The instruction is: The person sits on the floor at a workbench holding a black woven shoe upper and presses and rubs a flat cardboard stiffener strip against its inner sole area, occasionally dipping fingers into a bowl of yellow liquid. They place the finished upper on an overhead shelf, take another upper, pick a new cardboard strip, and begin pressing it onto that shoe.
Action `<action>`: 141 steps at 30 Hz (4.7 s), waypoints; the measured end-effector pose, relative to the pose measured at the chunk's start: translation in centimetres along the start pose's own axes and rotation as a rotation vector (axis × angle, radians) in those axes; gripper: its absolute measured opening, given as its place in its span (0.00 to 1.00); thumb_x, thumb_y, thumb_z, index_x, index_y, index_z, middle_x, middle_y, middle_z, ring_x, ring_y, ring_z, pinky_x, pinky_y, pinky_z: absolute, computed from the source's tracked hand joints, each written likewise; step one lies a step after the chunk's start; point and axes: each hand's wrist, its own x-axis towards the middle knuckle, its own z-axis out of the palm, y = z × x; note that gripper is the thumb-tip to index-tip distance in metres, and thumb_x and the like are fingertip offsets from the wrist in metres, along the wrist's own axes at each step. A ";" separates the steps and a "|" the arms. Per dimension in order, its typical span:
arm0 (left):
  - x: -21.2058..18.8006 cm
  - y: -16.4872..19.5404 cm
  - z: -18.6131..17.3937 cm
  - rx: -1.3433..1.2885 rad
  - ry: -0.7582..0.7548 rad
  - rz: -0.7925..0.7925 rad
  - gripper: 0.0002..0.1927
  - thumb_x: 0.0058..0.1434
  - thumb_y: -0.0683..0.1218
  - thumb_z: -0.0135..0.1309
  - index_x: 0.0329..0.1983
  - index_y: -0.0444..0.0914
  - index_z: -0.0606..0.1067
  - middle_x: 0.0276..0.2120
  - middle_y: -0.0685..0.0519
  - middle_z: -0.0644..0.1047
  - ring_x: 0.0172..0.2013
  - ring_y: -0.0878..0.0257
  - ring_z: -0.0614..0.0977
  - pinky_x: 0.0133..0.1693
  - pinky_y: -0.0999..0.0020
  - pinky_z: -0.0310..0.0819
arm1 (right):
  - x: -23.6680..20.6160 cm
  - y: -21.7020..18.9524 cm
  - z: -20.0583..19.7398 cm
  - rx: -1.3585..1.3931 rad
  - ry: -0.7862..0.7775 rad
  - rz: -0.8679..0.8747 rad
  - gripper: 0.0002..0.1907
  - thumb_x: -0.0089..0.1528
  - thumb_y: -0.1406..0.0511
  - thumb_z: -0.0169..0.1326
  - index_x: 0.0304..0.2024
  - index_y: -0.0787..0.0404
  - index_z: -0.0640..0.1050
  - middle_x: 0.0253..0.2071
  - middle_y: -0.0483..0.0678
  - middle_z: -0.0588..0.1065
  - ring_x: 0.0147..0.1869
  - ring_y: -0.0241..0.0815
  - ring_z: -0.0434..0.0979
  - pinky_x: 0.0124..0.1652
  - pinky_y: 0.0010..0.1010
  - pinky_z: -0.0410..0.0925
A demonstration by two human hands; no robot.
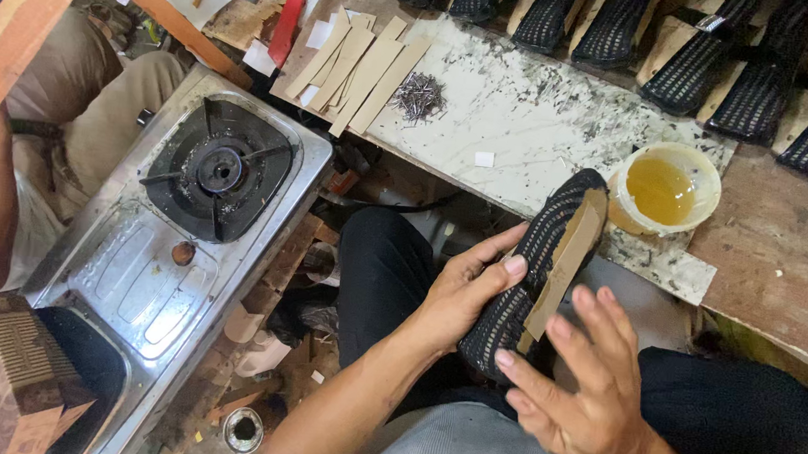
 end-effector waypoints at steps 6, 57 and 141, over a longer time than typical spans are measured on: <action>-0.4 0.2 -0.2 0.078 -0.031 0.081 0.33 0.69 0.48 0.53 0.75 0.31 0.62 0.58 0.47 0.76 0.54 0.65 0.77 0.57 0.70 0.72 | -0.6 0.2 0.5 0.000 0.000 0.045 0.15 0.66 0.56 0.55 0.52 0.50 0.83 0.70 0.52 0.60 0.76 0.60 0.58 0.70 0.61 0.56; -0.2 -0.2 -1.6 -0.075 -0.263 0.100 0.44 0.67 0.63 0.54 0.76 0.32 0.57 0.67 0.46 0.70 0.65 0.59 0.73 0.65 0.63 0.66 | 1.0 3.1 -0.3 0.171 0.001 0.174 0.24 0.68 0.48 0.51 0.56 0.55 0.79 0.76 0.54 0.57 0.82 0.58 0.51 0.76 0.54 0.49; 1.6 -0.2 -1.5 0.197 -0.420 0.246 0.50 0.66 0.65 0.56 0.79 0.31 0.52 0.75 0.43 0.61 0.74 0.54 0.62 0.73 0.58 0.53 | 2.3 5.7 -0.8 0.080 0.144 0.218 0.26 0.70 0.46 0.44 0.60 0.54 0.77 0.78 0.54 0.54 0.83 0.55 0.49 0.78 0.56 0.46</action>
